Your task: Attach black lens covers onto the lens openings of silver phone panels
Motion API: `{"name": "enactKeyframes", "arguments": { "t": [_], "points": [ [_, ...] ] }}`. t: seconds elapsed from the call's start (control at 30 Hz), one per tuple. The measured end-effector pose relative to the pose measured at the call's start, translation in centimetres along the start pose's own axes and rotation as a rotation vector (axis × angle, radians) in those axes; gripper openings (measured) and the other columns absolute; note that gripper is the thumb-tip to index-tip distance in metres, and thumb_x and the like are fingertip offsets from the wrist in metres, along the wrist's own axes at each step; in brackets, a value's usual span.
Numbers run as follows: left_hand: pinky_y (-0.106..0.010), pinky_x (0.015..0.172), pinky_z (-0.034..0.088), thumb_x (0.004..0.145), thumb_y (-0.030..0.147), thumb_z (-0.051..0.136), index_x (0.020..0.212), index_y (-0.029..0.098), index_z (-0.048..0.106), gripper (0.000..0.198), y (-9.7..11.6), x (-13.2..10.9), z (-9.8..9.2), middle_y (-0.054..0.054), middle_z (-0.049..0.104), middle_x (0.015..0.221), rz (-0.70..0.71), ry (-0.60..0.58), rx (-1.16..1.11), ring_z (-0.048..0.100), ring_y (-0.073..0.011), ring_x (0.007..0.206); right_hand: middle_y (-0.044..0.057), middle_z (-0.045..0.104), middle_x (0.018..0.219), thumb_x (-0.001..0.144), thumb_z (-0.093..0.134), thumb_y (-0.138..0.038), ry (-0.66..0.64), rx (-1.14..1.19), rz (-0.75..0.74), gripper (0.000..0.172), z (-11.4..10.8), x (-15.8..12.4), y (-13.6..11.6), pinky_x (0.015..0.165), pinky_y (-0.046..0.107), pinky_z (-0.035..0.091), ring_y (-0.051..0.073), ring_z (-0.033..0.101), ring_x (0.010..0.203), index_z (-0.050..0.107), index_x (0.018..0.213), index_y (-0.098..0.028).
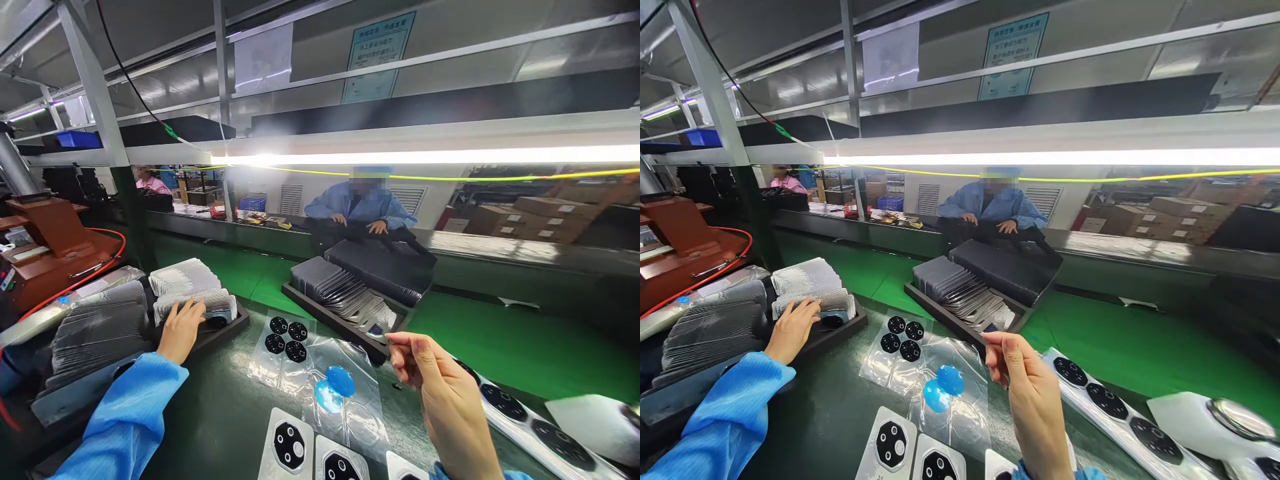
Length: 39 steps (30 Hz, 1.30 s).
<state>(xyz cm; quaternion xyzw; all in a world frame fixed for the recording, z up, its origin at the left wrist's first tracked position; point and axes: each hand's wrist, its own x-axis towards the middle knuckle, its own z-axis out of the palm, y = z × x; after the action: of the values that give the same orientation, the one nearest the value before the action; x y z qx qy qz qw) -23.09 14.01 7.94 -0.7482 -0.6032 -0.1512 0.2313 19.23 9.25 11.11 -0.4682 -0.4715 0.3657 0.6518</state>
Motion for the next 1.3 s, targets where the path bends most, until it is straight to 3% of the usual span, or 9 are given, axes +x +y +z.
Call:
{"name": "enactKeyframes", "arguments": {
  "t": [0.17,0.27,0.37,0.47,0.7,0.93,1.1,1.17,1.3],
  "points": [
    [-0.053,0.102,0.043,0.095,0.013,0.037,0.112,0.021,0.061,0.030,-0.1,0.7,-0.8,-0.008,0.070,0.116,-0.038,-0.050,0.003,0.057,-0.0293,0.123,-0.001,0.055,0.066,0.084,0.058,-0.064,-0.003,-0.025,0.010,0.045,0.0,0.0,-0.1,0.049,0.018,0.040,0.009,0.047,0.056,0.068,0.088,-0.020],
    [-0.052,0.099,0.046,0.096,0.015,0.039,0.120,0.018,0.058,0.031,0.5,0.7,-0.5,-0.011,0.067,0.120,-0.063,-0.078,0.015,0.057,-0.0302,0.122,-0.001,0.055,0.066,0.082,0.058,-0.066,0.000,-0.024,0.025,0.047,0.0,-0.1,-0.1,0.049,0.018,0.041,0.009,0.047,0.056,0.069,0.088,-0.020],
    [-0.064,0.106,0.032,0.092,0.008,0.040,0.136,0.016,0.047,0.045,1.4,0.4,0.2,-0.015,0.056,0.137,-0.079,-0.083,0.043,0.041,-0.0333,0.137,0.000,0.056,0.065,0.081,0.059,-0.067,-0.008,-0.030,0.034,0.049,0.0,-0.1,-0.2,0.048,0.018,0.041,0.010,0.047,0.056,0.069,0.088,-0.020],
    [-0.070,0.109,0.019,0.087,0.000,0.041,0.143,0.024,0.039,0.062,1.7,0.4,0.5,-0.011,0.043,0.149,-0.064,-0.087,0.063,0.030,-0.0332,0.143,0.000,0.056,0.065,0.080,0.060,-0.067,-0.001,-0.038,0.041,0.049,0.0,-0.1,-0.4,0.047,0.019,0.042,0.011,0.047,0.055,0.069,0.088,-0.020],
    [-0.060,0.112,0.027,0.087,0.002,0.041,0.139,0.026,0.046,0.057,0.6,0.6,0.6,-0.009,0.057,0.137,-0.017,-0.095,0.069,0.048,-0.0300,0.130,0.000,0.056,0.063,0.077,0.063,-0.067,-0.001,-0.056,0.008,0.049,-0.1,-0.2,-0.9,0.045,0.022,0.040,0.012,0.047,0.053,0.069,0.085,-0.020],
    [-0.053,0.114,0.026,0.094,0.009,0.037,0.142,0.024,0.044,0.051,0.2,-0.3,0.8,-0.010,0.052,0.142,-0.035,-0.091,0.079,0.042,-0.0284,0.135,0.000,0.055,0.064,0.079,0.062,-0.065,-0.018,-0.043,0.010,0.046,-0.1,-0.5,-1.1,0.048,0.021,0.039,0.011,0.047,0.056,0.069,0.086,-0.021],
    [-0.068,0.107,0.026,0.087,0.012,0.050,0.148,0.026,0.032,0.065,-1.0,0.9,1.2,-0.012,0.042,0.150,-0.050,-0.145,0.084,0.030,-0.0360,0.142,-0.001,0.054,0.065,0.079,0.063,-0.064,-0.038,-0.018,0.011,0.045,-0.3,-0.4,-1.1,0.048,0.021,0.037,0.011,0.046,0.056,0.068,0.086,-0.020],
    [-0.069,0.106,0.028,0.084,0.014,0.053,0.149,0.023,0.029,0.069,-0.8,1.4,1.3,-0.015,0.038,0.152,-0.040,-0.146,0.088,0.027,-0.0372,0.143,-0.001,0.054,0.065,0.079,0.065,-0.063,-0.031,-0.001,0.004,0.044,-0.5,-0.2,-1.4,0.047,0.021,0.036,0.010,0.045,0.055,0.069,0.085,-0.020],
    [-0.062,0.109,0.029,0.085,0.013,0.047,0.148,0.025,0.028,0.067,-0.1,1.5,0.8,-0.012,0.049,0.144,0.023,-0.101,0.087,0.036,-0.0321,0.140,-0.001,0.053,0.065,0.077,0.068,-0.060,0.059,0.048,-0.026,0.040,-1.9,-0.2,-3.4,0.048,0.022,0.035,0.011,0.045,0.057,0.070,0.083,-0.021]
  ]
}}
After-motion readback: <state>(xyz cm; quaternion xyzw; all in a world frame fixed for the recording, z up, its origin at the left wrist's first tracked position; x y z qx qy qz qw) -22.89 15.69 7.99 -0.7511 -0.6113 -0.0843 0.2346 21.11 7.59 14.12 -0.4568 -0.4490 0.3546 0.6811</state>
